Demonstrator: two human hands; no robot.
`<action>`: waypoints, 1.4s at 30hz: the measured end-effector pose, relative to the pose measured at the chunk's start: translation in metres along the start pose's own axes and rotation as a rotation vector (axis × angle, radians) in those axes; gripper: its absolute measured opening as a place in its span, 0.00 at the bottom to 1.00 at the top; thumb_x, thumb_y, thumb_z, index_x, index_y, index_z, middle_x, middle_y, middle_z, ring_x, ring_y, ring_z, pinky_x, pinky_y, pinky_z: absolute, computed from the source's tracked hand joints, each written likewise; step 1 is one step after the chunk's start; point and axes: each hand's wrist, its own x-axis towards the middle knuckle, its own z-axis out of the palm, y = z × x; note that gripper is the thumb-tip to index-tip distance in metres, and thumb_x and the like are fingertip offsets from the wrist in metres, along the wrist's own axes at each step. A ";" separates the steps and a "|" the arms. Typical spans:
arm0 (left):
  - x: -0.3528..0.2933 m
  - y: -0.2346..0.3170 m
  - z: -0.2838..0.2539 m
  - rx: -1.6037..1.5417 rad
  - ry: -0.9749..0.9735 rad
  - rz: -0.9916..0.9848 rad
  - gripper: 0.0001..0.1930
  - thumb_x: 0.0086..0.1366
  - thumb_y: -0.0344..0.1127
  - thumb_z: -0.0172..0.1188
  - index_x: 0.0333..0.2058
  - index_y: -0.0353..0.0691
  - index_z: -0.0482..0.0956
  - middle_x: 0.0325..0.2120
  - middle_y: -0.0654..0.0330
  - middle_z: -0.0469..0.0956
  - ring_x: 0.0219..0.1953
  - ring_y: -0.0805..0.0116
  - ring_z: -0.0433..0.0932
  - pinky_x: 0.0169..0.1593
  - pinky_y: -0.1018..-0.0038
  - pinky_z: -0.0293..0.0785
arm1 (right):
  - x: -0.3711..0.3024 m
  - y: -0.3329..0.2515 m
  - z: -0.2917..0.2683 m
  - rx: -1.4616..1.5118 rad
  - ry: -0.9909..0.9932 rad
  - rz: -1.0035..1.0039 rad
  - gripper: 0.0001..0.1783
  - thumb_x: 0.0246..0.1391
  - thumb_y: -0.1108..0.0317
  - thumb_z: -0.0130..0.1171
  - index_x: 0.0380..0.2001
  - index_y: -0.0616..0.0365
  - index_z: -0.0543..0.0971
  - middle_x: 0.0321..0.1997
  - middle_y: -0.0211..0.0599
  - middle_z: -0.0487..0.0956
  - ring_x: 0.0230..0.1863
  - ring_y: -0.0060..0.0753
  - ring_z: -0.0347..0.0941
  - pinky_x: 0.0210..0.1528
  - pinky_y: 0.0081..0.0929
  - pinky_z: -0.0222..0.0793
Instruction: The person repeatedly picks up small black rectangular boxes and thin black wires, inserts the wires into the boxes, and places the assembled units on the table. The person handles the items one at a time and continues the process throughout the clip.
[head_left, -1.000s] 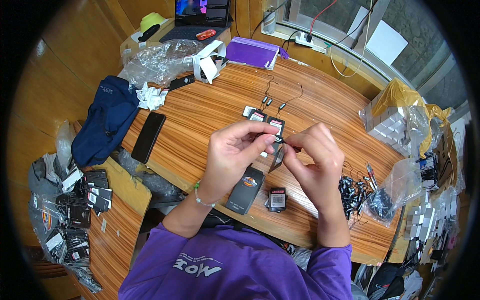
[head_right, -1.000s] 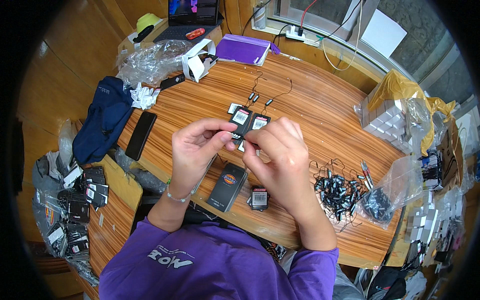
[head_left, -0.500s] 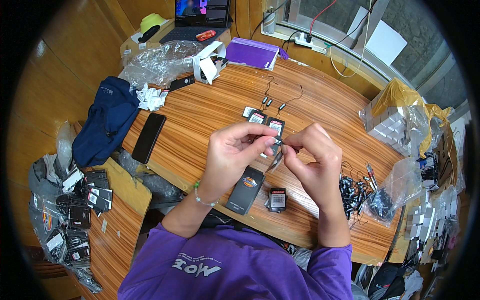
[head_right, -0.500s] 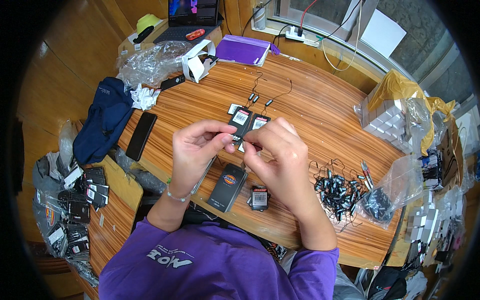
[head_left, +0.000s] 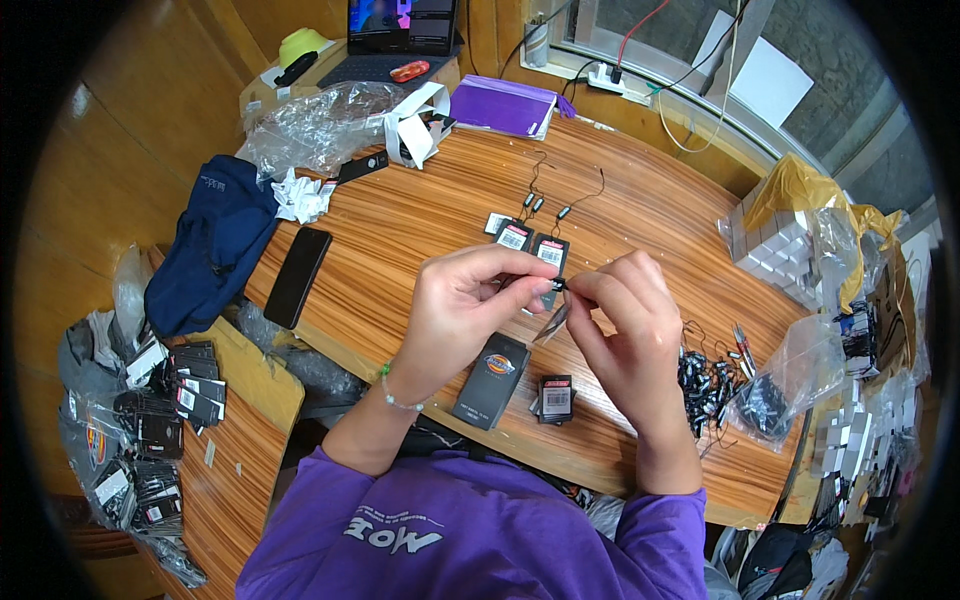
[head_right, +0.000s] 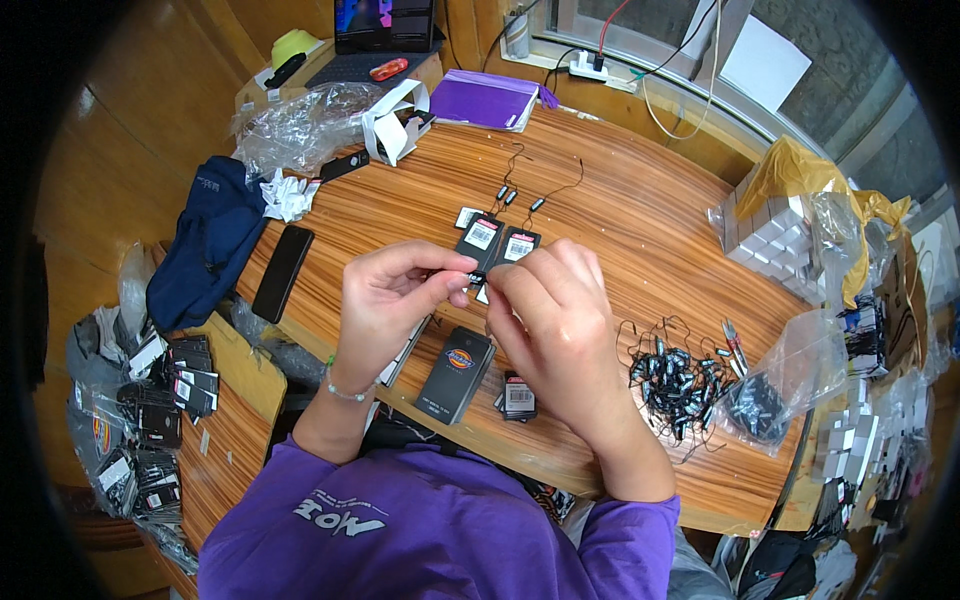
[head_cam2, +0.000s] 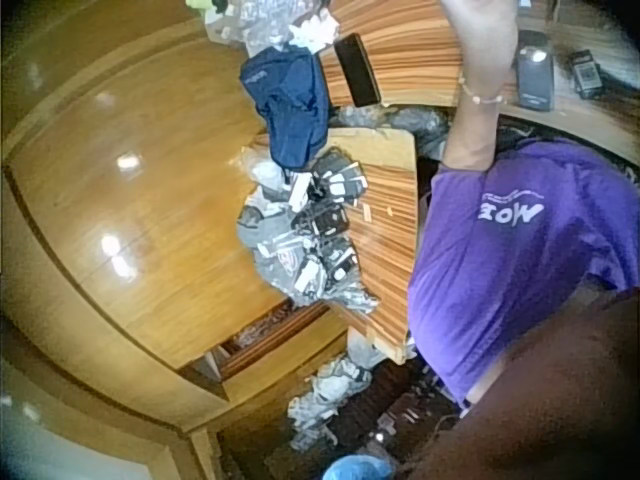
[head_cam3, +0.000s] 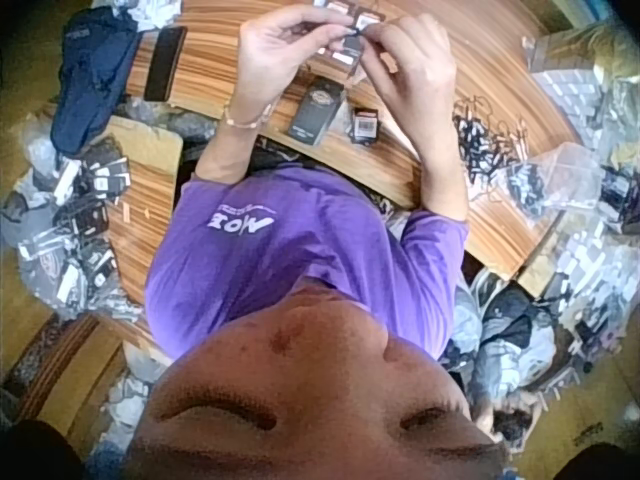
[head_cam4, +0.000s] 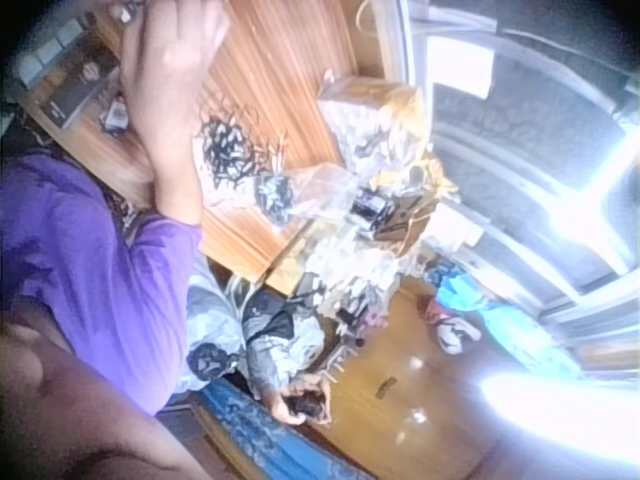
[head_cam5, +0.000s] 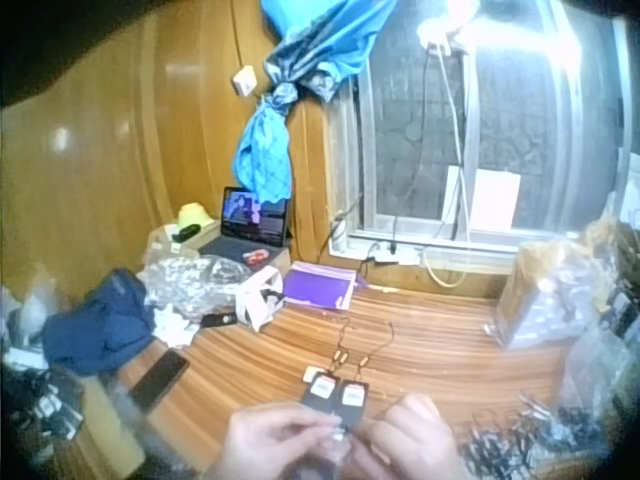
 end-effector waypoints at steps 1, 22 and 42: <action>0.000 0.002 0.001 0.048 0.000 0.008 0.07 0.56 0.18 0.55 0.34 0.27 0.77 0.26 0.57 0.76 0.28 0.75 0.75 0.34 0.81 0.74 | 0.000 0.000 0.000 -0.010 -0.005 0.004 0.09 0.35 0.79 0.61 0.24 0.62 0.74 0.23 0.38 0.70 0.27 0.39 0.65 0.33 0.32 0.60; 0.001 0.011 -0.008 -0.179 -0.104 -0.197 0.06 0.54 0.21 0.58 0.32 0.28 0.77 0.24 0.57 0.77 0.25 0.76 0.75 0.29 0.83 0.73 | 0.003 0.004 -0.013 0.295 -0.133 0.177 0.07 0.33 0.77 0.65 0.19 0.64 0.76 0.21 0.36 0.76 0.27 0.32 0.71 0.31 0.25 0.65; -0.003 0.011 -0.011 -0.312 -0.240 -0.253 0.06 0.56 0.24 0.58 0.33 0.29 0.78 0.25 0.58 0.78 0.24 0.77 0.76 0.29 0.84 0.73 | 0.001 0.015 -0.010 0.713 -0.266 0.266 0.08 0.36 0.72 0.67 0.19 0.65 0.78 0.22 0.38 0.77 0.25 0.28 0.73 0.29 0.22 0.67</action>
